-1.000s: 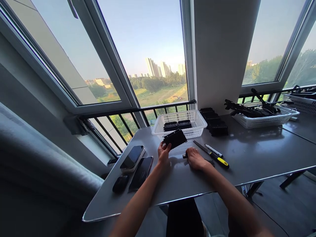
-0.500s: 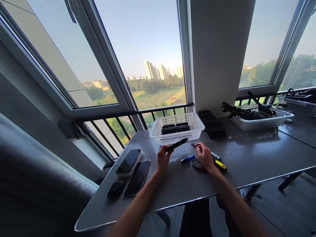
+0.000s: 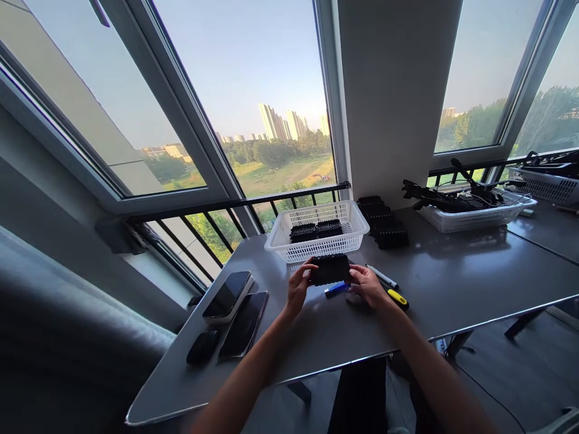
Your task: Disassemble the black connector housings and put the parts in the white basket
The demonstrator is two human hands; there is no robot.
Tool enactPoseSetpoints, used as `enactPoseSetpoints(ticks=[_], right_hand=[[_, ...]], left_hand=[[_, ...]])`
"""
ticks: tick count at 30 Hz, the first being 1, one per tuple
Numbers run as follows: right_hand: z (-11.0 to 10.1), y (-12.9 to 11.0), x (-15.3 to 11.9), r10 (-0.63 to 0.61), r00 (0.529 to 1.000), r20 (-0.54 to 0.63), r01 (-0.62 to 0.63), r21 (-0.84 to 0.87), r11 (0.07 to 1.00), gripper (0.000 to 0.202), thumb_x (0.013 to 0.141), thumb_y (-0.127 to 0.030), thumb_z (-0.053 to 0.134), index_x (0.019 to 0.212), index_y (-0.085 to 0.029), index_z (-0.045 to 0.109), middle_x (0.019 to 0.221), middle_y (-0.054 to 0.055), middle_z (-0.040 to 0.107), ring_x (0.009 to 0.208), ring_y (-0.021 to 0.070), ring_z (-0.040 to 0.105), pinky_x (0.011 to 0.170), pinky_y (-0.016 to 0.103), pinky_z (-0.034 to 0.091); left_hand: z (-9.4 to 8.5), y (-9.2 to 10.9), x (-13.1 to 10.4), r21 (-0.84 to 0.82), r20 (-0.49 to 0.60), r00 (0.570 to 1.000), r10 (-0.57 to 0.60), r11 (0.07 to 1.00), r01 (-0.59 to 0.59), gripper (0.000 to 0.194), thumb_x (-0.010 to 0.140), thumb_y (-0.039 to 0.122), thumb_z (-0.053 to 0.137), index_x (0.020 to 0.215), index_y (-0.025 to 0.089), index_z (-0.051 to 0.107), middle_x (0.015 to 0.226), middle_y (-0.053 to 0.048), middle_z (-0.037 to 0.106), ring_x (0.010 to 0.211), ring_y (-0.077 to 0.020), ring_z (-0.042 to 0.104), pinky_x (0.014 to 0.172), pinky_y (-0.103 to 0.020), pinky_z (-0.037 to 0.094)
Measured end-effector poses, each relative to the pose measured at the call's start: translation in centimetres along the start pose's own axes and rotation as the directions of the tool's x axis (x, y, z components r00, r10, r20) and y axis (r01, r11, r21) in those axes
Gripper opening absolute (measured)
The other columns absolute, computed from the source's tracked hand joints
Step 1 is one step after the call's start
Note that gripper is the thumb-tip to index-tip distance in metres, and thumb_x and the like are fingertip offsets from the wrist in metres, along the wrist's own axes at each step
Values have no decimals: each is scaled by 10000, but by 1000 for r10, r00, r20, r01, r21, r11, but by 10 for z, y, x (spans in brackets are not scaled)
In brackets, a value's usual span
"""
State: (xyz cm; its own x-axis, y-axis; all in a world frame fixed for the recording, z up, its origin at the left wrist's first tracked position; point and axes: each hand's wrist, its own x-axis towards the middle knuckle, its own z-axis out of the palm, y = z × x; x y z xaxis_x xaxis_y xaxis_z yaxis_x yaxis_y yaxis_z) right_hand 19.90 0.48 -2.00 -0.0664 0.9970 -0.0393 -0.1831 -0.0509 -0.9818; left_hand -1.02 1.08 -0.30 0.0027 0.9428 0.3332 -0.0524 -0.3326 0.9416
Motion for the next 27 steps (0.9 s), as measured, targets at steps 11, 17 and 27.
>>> enactPoseSetpoints(ticks=[11, 17, 27], right_hand=[[-11, -19, -32, -223, 972, -73, 129, -627, 768, 326, 883, -243, 561, 1201, -204, 621, 1161, 110, 659, 1169, 283, 557, 1027, 445, 397], [-33, -12, -41, -221, 954, -202, -70, -868, 491, 295, 837, -105, 556, 1113, -137, 657, 1154, 199, 626, 1180, 354, 517, 990, 487, 365], [-44, -58, -56, -148, 989, -20, 56, -871, 488, 267, 931, -250, 392, 936, -216, 657, 750, 42, 676, 660, 175, 628, 602, 267, 450]], left_hand=[[9, 0, -2, -67, -92, 980, -175, 983, 170, 437, 583, 298, 768, 764, 217, 379, 705, 59, 545, 637, -115, 565, 584, -233, 504], [0, -11, 2, -25, -245, 958, -147, 989, 146, 433, 572, 299, 760, 752, 221, 374, 662, 74, 483, 586, -98, 521, 551, -209, 452], [-3, -4, 0, -12, -362, 926, -111, 993, 114, 432, 629, 368, 765, 815, 227, 402, 741, 45, 547, 659, -148, 613, 603, -279, 535]])
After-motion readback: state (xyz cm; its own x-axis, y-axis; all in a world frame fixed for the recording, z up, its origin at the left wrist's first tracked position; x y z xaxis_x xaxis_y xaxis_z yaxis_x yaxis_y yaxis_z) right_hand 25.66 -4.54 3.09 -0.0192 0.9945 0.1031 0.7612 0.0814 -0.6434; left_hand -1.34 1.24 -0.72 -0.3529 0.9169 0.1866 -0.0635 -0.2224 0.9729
